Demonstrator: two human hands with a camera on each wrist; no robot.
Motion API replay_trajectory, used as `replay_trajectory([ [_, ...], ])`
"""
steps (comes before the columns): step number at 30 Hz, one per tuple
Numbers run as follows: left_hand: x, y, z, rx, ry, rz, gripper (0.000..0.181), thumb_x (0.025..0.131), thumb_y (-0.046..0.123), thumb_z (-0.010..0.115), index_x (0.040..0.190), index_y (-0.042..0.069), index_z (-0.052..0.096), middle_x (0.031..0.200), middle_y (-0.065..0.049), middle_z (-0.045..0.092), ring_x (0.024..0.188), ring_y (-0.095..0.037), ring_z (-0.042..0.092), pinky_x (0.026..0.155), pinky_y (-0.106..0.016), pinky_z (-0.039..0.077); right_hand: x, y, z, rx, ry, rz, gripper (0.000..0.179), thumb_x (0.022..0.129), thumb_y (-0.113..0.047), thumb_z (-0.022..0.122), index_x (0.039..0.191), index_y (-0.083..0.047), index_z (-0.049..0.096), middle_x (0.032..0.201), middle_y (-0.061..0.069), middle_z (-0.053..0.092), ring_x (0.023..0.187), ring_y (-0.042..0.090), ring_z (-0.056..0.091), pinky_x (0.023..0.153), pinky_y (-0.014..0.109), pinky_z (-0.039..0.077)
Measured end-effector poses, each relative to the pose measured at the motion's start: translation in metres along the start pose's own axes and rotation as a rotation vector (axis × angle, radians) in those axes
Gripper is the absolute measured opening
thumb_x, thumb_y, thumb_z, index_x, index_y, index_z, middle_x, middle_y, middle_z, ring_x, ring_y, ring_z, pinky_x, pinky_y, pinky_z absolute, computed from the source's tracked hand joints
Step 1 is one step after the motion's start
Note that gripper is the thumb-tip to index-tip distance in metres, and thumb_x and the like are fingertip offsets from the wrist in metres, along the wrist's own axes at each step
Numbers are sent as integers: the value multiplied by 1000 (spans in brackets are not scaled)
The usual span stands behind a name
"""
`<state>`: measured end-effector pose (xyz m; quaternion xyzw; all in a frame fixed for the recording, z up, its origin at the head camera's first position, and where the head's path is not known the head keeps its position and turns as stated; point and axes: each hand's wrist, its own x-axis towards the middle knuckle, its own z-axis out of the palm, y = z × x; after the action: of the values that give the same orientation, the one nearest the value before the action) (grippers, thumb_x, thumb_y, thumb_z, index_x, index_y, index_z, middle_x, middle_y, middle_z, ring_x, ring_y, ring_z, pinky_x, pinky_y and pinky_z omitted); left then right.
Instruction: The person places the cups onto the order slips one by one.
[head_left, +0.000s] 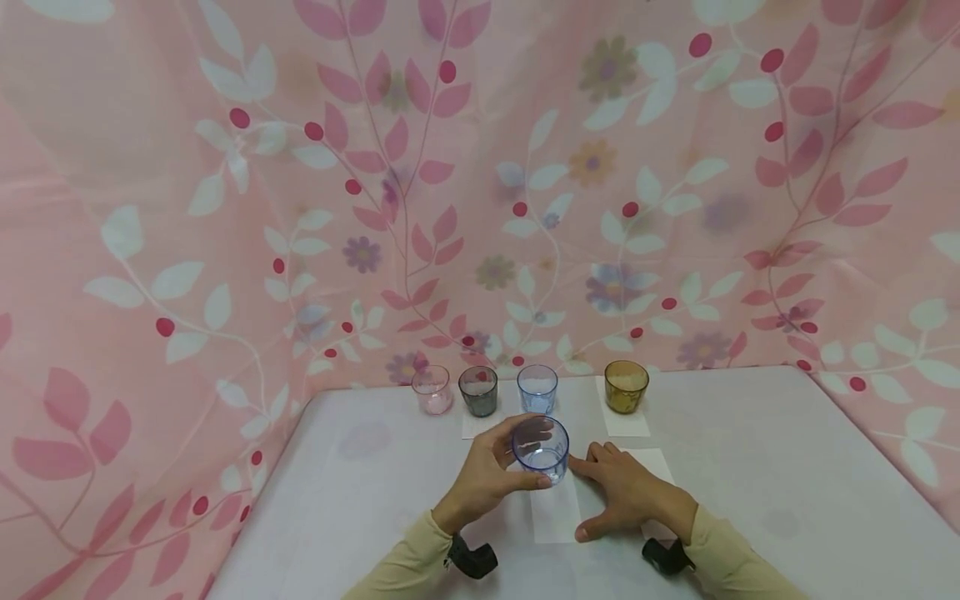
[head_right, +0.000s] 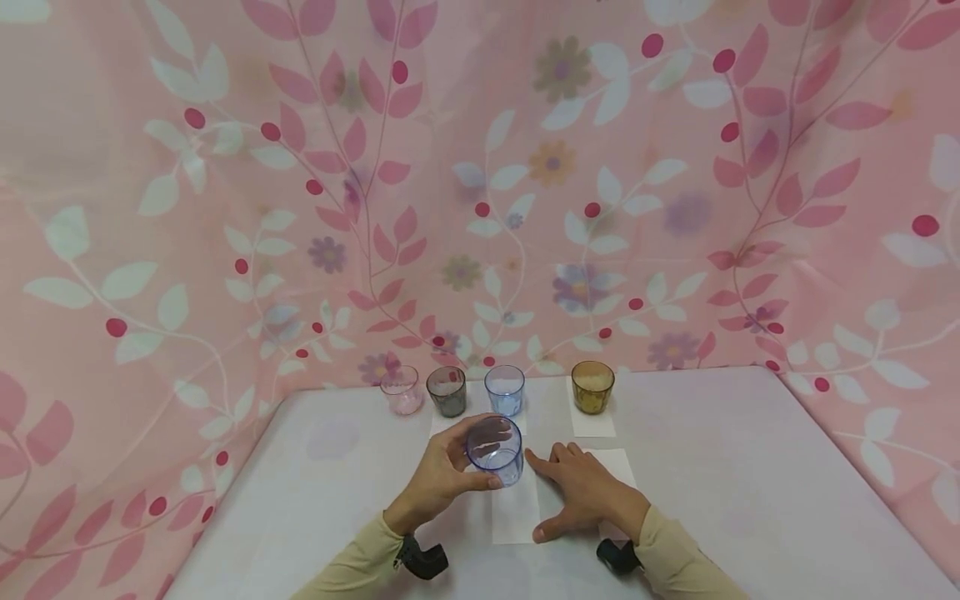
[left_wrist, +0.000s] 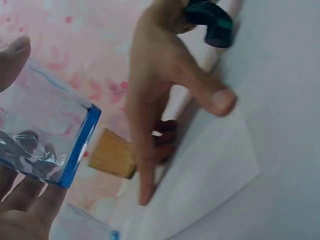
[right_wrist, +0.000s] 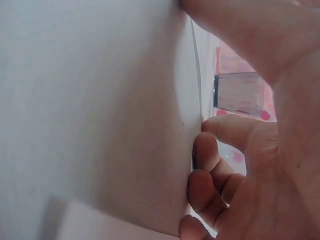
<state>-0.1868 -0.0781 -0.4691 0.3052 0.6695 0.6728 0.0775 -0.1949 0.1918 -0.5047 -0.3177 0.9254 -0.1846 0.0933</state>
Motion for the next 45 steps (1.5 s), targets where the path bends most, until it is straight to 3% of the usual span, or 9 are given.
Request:
replay_trajectory([
  [4, -2, -17, 10, -23, -21, -51, 79, 83, 6, 90, 152, 14, 54, 151, -15, 61, 143, -35, 57, 122, -44, 44, 1, 1, 1, 1, -3, 7, 103, 68, -74, 89, 145, -10, 65, 106, -6, 48, 96, 14, 41, 79, 29, 39],
  [9, -3, -34, 12, -49, -49, -55, 82, 82, 3, 90, 153, 10, 52, 151, -15, 61, 143, -39, 55, 124, -53, 40, 3, 3, 2, 0, -4, 5, 97, 67, -74, 89, 138, -11, 69, 107, -6, 49, 98, 14, 41, 80, 31, 40],
  [16, -6, -52, 14, -35, -47, -118, 86, 80, 0, 91, 155, 2, 49, 149, -10, 62, 141, -29, 58, 122, -40, 44, 3, 2, 0, 12, -2, -2, 102, 67, -72, 90, 143, -10, 66, 105, -6, 48, 96, 14, 40, 78, 29, 37],
  [21, -7, -60, 15, -62, -61, -105, 83, 79, -4, 90, 153, 2, 51, 150, -14, 60, 141, -36, 58, 120, -40, 46, 4, 3, 1, 11, -8, 0, 104, 67, -73, 90, 144, -8, 65, 104, -6, 47, 96, 14, 39, 78, 29, 36],
  [25, -8, -63, 16, -66, -67, -119, 81, 80, -4, 90, 152, 8, 54, 150, -13, 60, 140, -39, 58, 118, -36, 48, 4, 5, 3, 6, -7, -2, 104, 66, -74, 89, 143, -8, 65, 104, -7, 47, 96, 14, 39, 78, 29, 36],
  [31, -8, -63, 14, -20, -76, -155, 79, 82, 2, 90, 151, 15, 54, 150, -7, 61, 140, -30, 59, 119, -30, 47, 3, 3, 1, 8, 3, -6, 104, 67, -73, 89, 144, -7, 65, 104, -7, 47, 97, 14, 40, 79, 30, 38],
  [38, -7, -63, 11, 27, -115, -149, 76, 85, 9, 89, 151, 19, 54, 150, -5, 61, 139, -28, 60, 120, -29, 45, 2, 1, 1, 28, 7, 3, 104, 67, -71, 91, 145, -8, 64, 104, -6, 48, 96, 14, 40, 79, 29, 40],
  [45, -6, -61, 8, 51, -151, -113, 90, 83, 4, 89, 159, 10, 42, 154, -11, 56, 140, -28, 58, 120, -29, 45, 2, 3, 3, 22, 36, -22, 104, 66, -72, 91, 145, -8, 65, 101, -8, 46, 93, 11, 39, 77, 26, 38],
])
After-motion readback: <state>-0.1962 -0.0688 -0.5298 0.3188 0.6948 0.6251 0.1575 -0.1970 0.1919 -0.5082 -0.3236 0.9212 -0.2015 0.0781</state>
